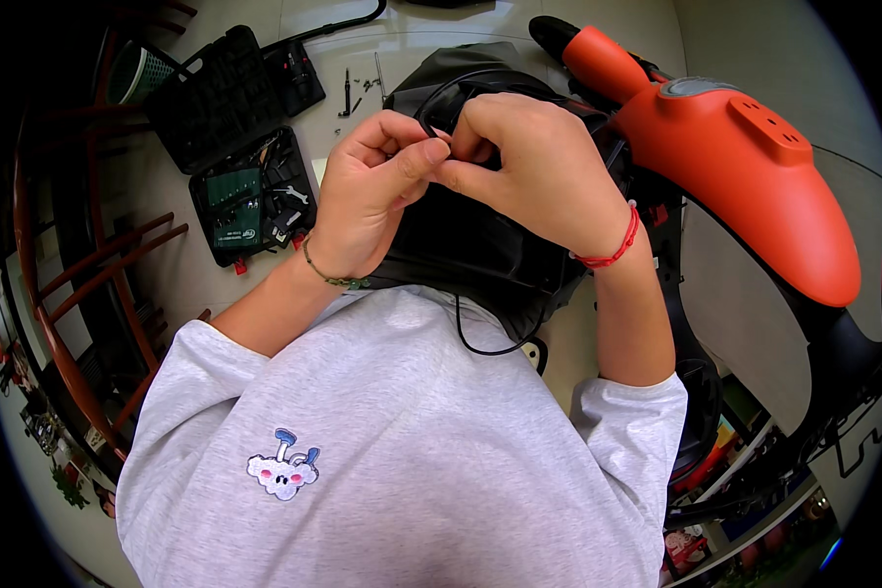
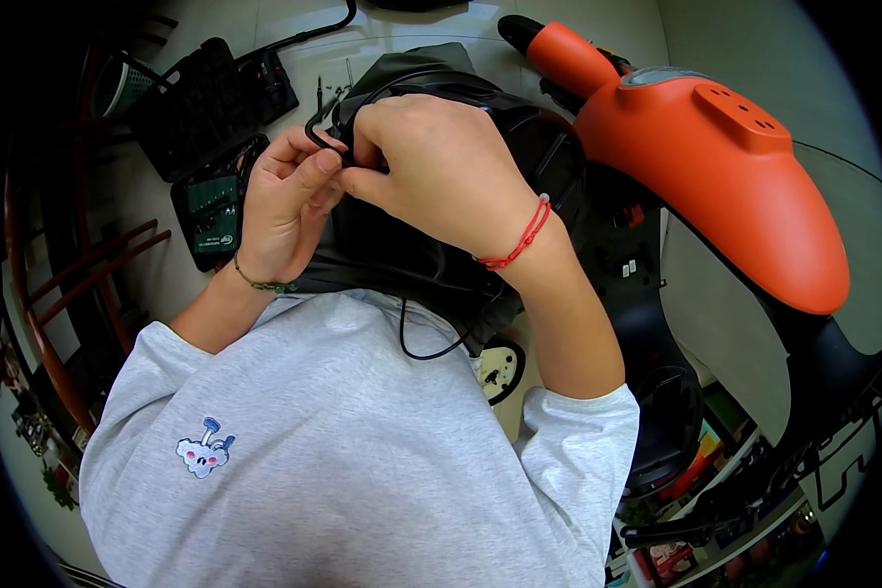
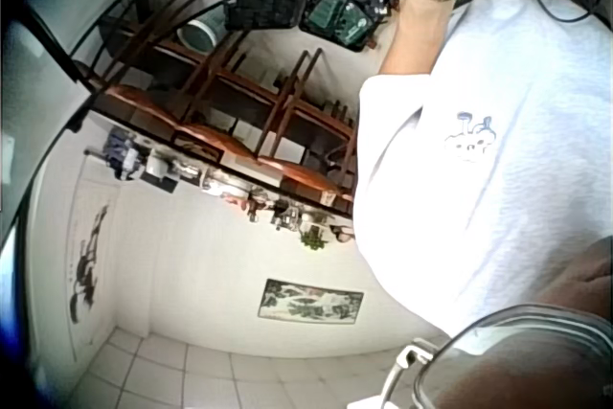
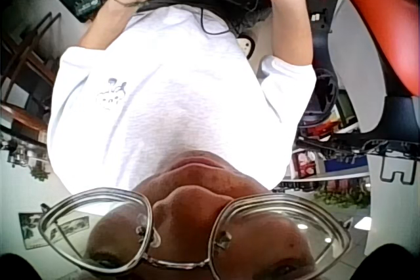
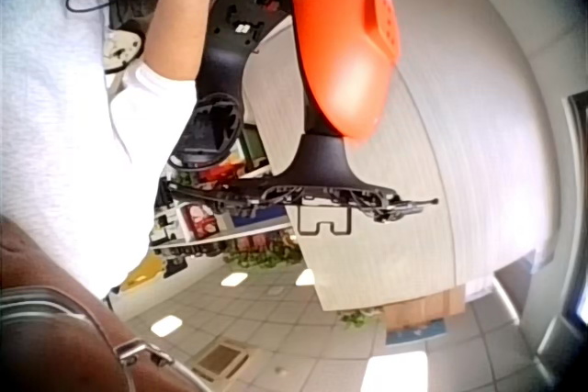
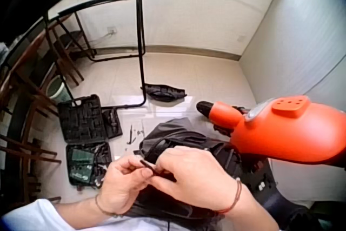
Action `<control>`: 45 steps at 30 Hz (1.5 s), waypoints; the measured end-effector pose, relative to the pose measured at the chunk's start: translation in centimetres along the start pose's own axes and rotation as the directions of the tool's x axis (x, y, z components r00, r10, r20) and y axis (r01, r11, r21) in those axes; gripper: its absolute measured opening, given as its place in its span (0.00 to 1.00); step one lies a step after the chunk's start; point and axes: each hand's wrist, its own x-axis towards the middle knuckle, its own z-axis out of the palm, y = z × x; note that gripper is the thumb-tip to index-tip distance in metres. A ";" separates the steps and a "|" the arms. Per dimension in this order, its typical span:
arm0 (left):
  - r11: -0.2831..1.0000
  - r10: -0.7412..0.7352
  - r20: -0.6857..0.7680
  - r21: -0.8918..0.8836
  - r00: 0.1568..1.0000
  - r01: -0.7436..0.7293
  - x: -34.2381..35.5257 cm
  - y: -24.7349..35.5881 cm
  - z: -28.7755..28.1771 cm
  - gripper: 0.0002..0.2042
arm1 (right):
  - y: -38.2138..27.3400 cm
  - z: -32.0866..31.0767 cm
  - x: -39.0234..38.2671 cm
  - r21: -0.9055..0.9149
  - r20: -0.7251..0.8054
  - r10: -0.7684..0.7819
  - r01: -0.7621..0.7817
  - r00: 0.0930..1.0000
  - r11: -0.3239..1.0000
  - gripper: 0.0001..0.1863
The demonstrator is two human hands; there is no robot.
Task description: The person unscrews bolts from a black plastic motorcycle fairing using an allen key and removes them by hand.
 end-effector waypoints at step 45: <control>0.994 0.023 -0.105 0.105 0.994 -0.012 -0.7 2.0 1.0 0.11 | -0.2 2.0 -1.1 -0.179 -0.150 -0.088 0.060 0.985 0.982 0.09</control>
